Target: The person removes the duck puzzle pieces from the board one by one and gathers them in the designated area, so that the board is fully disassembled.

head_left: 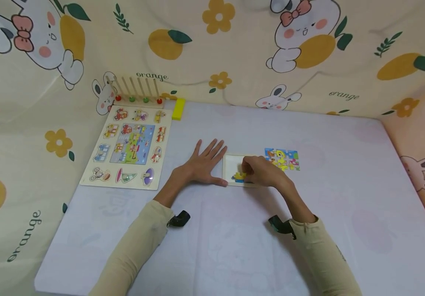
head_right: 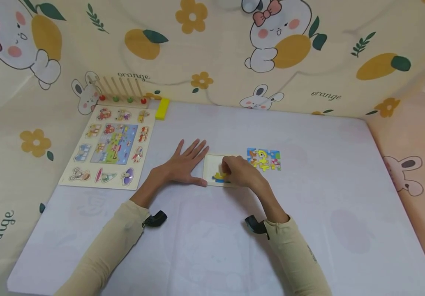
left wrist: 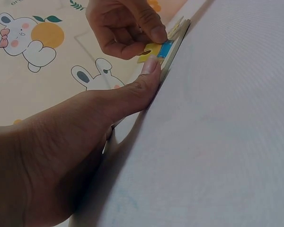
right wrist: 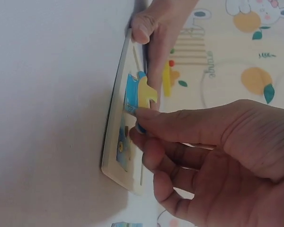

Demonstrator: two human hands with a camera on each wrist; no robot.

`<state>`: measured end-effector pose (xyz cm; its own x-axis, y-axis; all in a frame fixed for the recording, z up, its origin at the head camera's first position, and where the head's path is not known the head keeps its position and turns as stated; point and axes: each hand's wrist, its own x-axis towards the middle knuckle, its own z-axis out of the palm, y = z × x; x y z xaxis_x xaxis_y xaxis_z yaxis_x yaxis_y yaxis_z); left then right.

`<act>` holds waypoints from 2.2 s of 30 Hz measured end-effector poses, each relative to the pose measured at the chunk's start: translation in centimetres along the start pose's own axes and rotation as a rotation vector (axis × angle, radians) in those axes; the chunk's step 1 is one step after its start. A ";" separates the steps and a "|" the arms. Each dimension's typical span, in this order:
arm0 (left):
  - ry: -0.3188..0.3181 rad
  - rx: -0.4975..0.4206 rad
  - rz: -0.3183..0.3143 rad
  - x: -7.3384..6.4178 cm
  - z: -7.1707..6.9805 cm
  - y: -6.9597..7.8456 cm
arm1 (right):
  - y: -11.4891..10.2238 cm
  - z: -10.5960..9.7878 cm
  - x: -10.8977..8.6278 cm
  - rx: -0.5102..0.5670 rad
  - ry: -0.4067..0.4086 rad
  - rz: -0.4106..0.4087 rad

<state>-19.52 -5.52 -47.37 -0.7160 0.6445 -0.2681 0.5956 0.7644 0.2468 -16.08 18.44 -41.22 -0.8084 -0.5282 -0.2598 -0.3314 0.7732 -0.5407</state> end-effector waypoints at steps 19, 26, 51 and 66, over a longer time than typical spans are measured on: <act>0.002 0.003 0.001 0.1 -0.2 0.3 | 3.3 -4.1 -4.0 0.163 0.134 0.130; -0.005 -0.014 -0.005 0.0 -0.2 0.3 | 6.0 -5.7 -6.6 0.138 0.154 0.200; 0.003 -0.010 -0.002 -0.1 -0.1 0.3 | 8.6 -4.6 -6.5 0.059 0.047 0.373; 0.024 -0.016 -0.003 -0.1 -0.1 0.1 | 8.0 -4.6 -6.2 -0.007 0.059 0.372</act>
<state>-19.38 -5.53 -47.23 -0.7262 0.6416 -0.2469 0.5879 0.7657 0.2608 -16.00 29.50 -40.25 -0.9008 -0.1899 -0.3904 -0.0133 0.9109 -0.4124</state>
